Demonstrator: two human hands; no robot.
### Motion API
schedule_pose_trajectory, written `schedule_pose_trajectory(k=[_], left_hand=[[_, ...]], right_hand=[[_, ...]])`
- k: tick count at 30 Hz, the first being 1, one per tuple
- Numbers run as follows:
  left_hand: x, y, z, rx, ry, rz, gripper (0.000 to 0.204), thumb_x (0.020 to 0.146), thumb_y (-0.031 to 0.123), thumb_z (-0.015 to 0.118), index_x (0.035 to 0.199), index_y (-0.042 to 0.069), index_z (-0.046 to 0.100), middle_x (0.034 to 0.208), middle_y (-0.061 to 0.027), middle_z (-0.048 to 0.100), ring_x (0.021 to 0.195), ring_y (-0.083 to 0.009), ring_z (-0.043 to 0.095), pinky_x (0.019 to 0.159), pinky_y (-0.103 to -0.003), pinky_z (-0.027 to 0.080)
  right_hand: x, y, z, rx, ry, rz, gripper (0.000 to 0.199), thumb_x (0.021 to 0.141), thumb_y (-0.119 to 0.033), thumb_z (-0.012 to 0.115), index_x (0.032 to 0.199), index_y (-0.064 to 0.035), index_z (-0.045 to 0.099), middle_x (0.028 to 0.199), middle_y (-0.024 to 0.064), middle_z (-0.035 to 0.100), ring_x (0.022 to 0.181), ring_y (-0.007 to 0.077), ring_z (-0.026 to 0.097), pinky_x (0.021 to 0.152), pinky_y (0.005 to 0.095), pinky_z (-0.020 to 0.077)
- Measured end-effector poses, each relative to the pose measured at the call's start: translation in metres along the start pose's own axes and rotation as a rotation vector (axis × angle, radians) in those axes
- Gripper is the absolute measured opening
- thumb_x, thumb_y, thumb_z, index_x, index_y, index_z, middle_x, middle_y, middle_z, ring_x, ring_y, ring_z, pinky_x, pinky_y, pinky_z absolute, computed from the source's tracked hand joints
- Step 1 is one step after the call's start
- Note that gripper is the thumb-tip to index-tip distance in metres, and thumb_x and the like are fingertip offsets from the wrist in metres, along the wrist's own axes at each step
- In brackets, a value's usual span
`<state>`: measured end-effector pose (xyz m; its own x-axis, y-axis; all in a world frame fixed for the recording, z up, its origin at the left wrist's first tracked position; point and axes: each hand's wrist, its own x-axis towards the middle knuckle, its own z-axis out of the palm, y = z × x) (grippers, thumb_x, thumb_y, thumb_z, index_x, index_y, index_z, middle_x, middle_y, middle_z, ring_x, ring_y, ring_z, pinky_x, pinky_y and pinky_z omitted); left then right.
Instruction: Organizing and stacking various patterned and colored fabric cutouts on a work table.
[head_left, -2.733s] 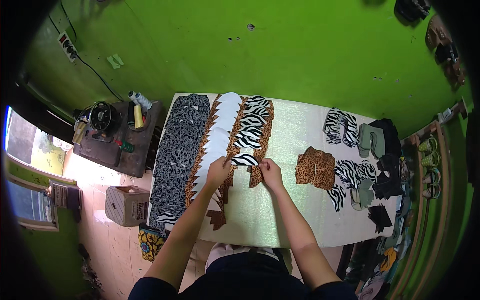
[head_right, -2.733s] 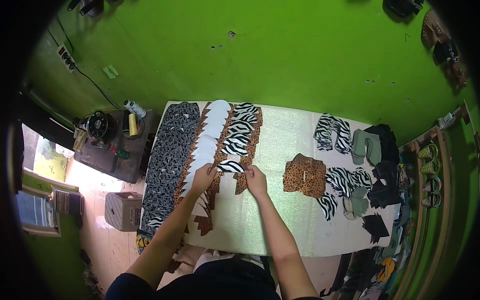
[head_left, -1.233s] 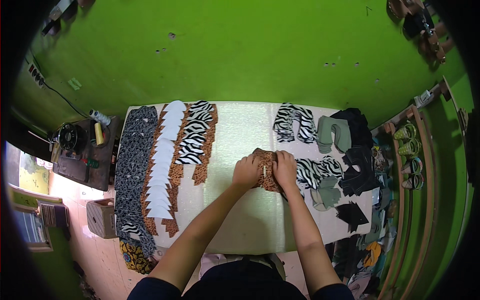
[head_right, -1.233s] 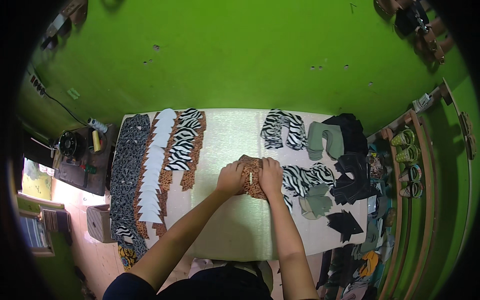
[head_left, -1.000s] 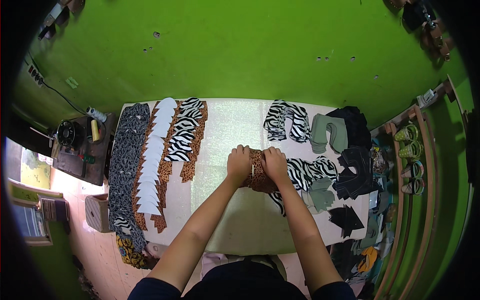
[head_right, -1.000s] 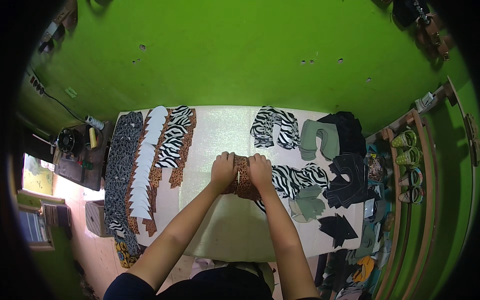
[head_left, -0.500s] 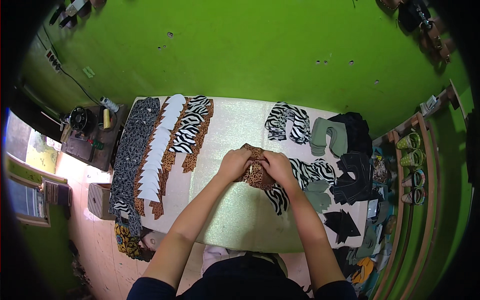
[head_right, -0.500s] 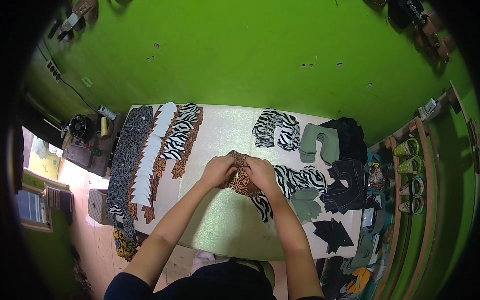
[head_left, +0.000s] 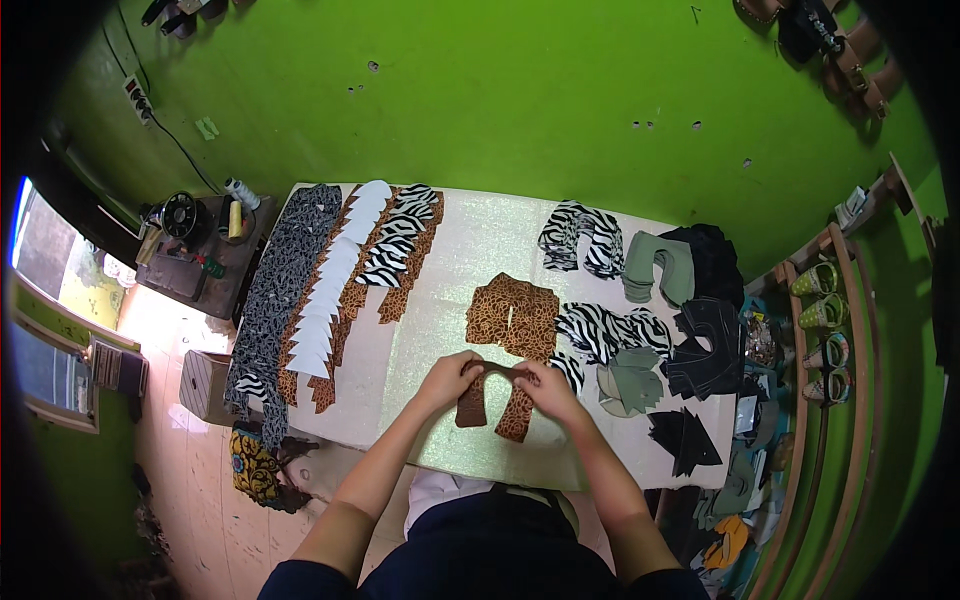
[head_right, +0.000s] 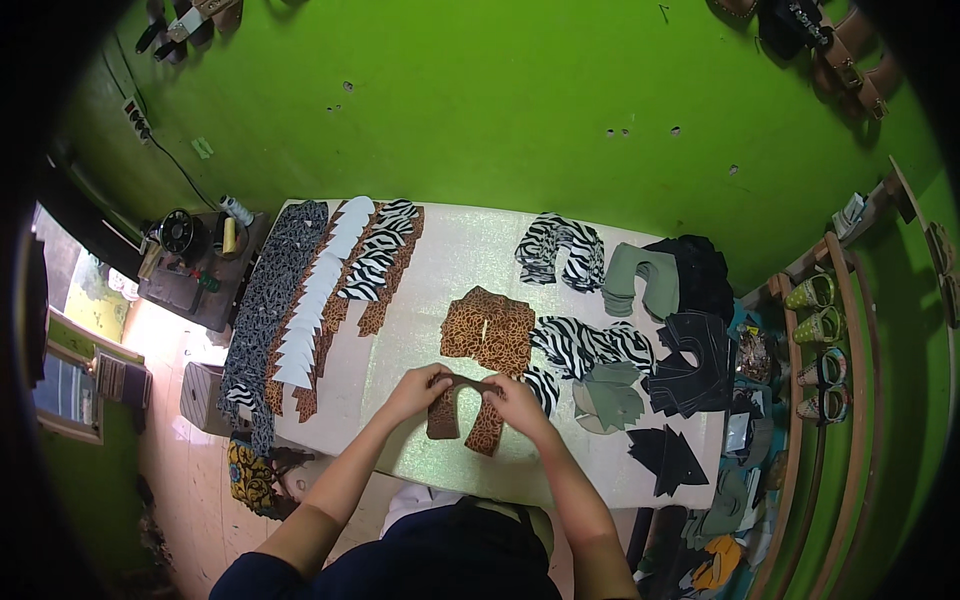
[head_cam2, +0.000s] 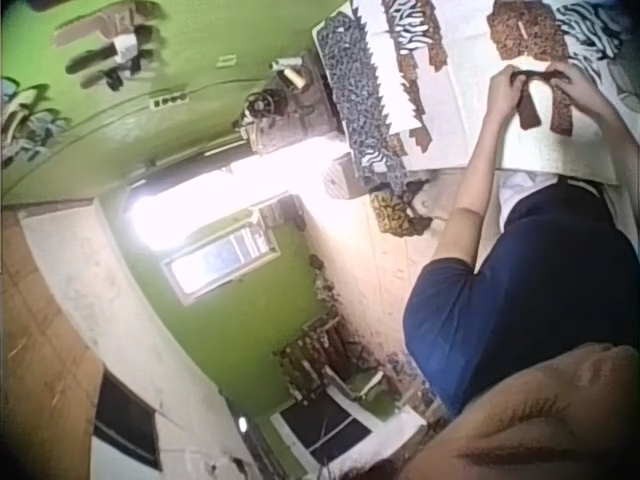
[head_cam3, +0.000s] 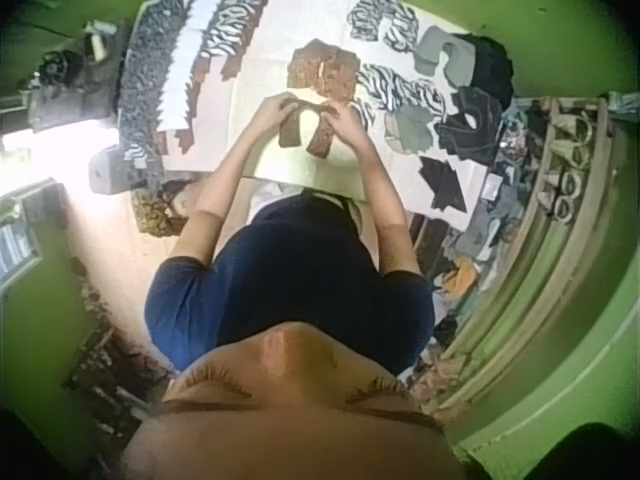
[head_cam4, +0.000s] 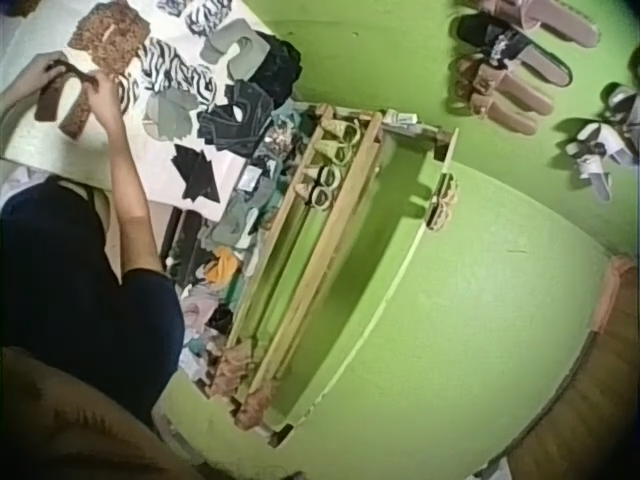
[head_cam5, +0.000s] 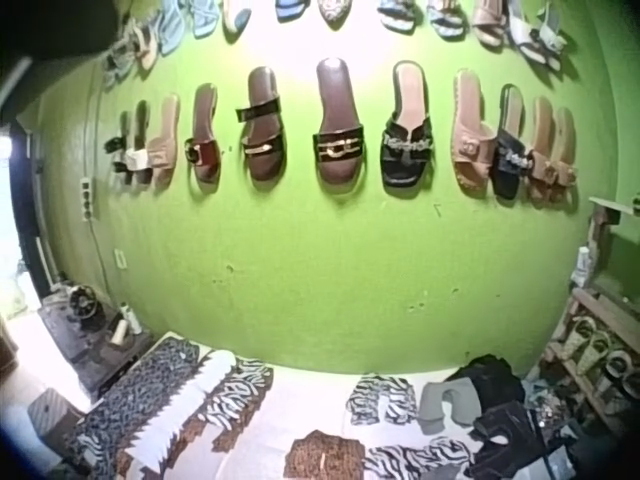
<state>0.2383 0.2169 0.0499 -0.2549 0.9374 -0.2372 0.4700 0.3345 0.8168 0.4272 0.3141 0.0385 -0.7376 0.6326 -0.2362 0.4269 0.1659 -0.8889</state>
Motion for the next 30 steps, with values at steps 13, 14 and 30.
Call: schedule_pose_trajectory(k=[13, 14, 30], left_hand=[[-0.017, -0.015, 0.050, 0.341, 0.272, 0.219, 0.030, 0.074, 0.014, 0.059, 0.102, 0.004, 0.055, 0.102, -0.0146, 0.051, 0.094, -0.0319, 0.050, 0.081, -0.040, 0.042], [-0.018, -0.013, 0.054, 0.359, 0.278, 0.250, 0.030, 0.073, 0.014, 0.059, 0.102, 0.004, 0.055, 0.101, -0.0142, 0.051, 0.093, -0.0315, 0.051, 0.080, -0.040, 0.043], [-0.036, 0.026, 0.066, 0.308, 0.194, 0.242, 0.032, 0.079, 0.015, 0.054, 0.109, 0.002, 0.052, 0.114, -0.0179, 0.046, 0.107, -0.0320, 0.044, 0.092, -0.040, 0.035]], right_hand=[[-0.022, 0.046, 0.006, -0.663, 0.610, 0.040, 0.046, 0.073, -0.018, 0.065, 0.113, -0.0015, 0.050, 0.106, 0.0146, 0.047, 0.101, 0.0320, 0.044, 0.086, 0.0394, 0.0377], [-0.023, 0.047, 0.004, -0.686, 0.600, 0.082, 0.048, 0.072, -0.019, 0.066, 0.114, -0.0016, 0.049, 0.108, 0.0145, 0.047, 0.101, 0.0317, 0.044, 0.086, 0.0395, 0.0376], [-0.043, 0.030, -0.020, -0.239, 0.302, 0.127, 0.022, 0.072, -0.011, 0.065, 0.090, -0.0050, 0.052, 0.080, 0.0125, 0.058, 0.079, 0.0277, 0.057, 0.069, 0.0360, 0.0440]])
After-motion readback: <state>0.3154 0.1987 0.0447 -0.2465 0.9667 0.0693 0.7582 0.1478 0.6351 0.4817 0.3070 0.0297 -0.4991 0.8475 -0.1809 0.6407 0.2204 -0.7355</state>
